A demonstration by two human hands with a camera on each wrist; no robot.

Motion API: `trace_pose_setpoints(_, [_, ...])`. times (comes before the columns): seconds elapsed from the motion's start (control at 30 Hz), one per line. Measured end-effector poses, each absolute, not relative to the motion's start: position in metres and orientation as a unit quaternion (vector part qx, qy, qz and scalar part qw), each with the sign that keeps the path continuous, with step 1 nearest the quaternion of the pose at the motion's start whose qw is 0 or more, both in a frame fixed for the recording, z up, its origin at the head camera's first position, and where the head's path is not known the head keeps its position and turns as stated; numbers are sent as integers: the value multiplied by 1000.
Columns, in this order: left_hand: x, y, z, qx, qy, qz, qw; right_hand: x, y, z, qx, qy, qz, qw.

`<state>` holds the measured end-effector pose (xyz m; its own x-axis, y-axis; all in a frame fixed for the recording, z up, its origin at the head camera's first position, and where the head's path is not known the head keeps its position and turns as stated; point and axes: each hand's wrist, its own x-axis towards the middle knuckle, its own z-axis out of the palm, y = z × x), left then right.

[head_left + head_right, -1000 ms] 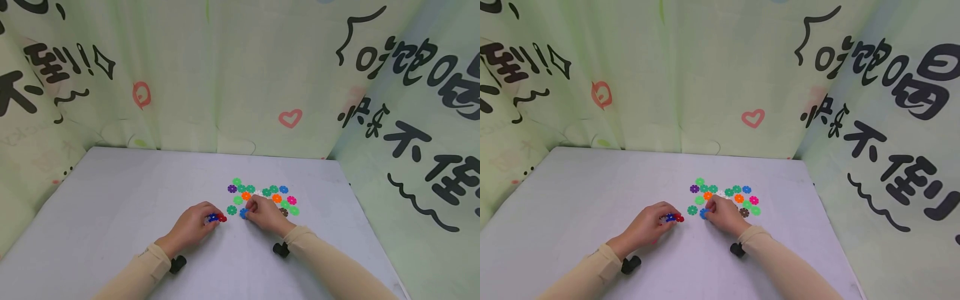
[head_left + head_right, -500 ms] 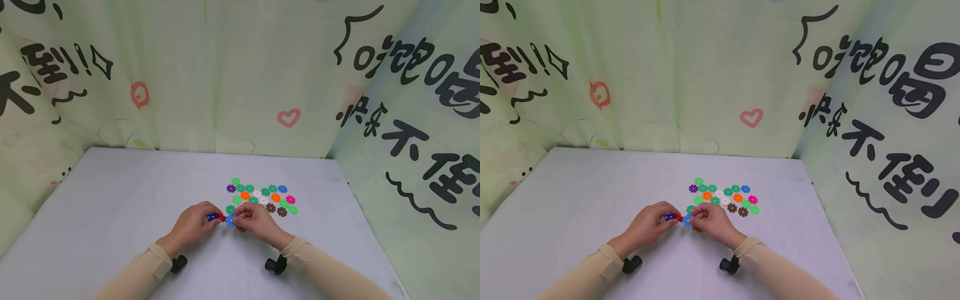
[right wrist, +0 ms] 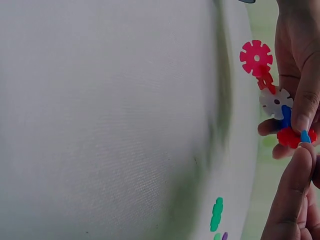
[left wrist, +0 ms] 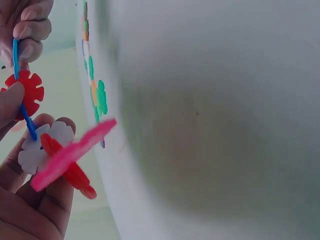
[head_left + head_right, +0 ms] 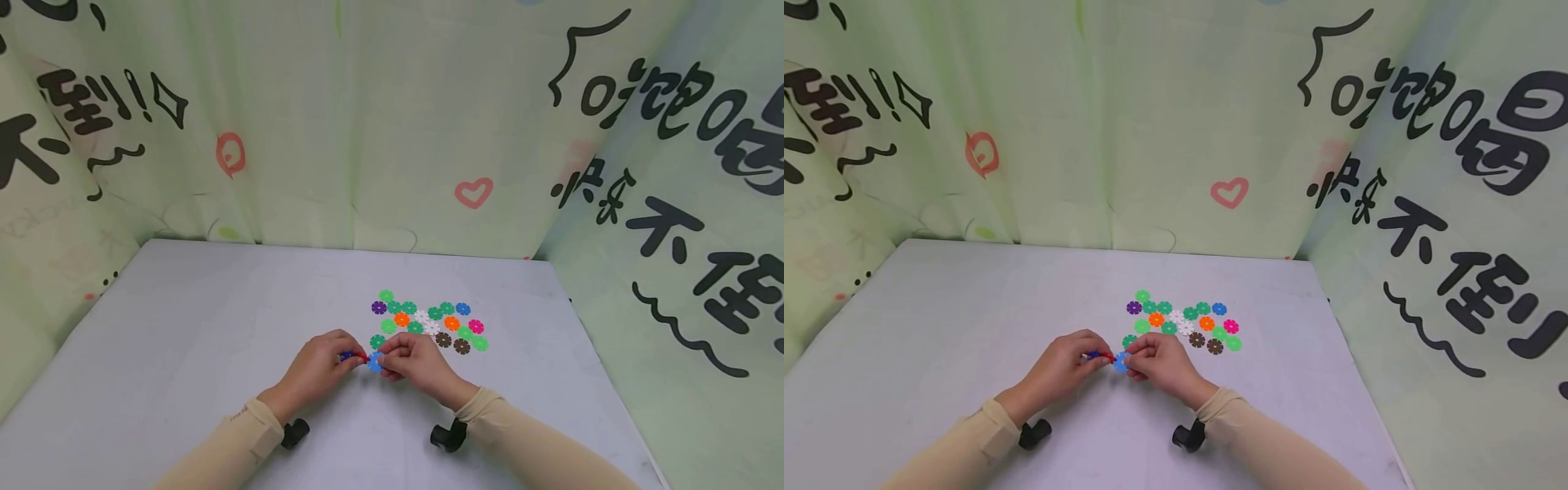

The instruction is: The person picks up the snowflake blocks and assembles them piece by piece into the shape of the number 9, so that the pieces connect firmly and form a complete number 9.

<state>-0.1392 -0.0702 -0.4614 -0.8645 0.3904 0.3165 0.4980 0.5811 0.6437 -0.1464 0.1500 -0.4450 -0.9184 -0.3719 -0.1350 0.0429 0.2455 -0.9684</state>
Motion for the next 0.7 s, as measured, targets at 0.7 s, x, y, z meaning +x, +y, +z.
trace_pose_setpoints(0.7, [-139,-72,-461,-253,-863,-435,39,-146,151,-446,-103,762,-617,165])
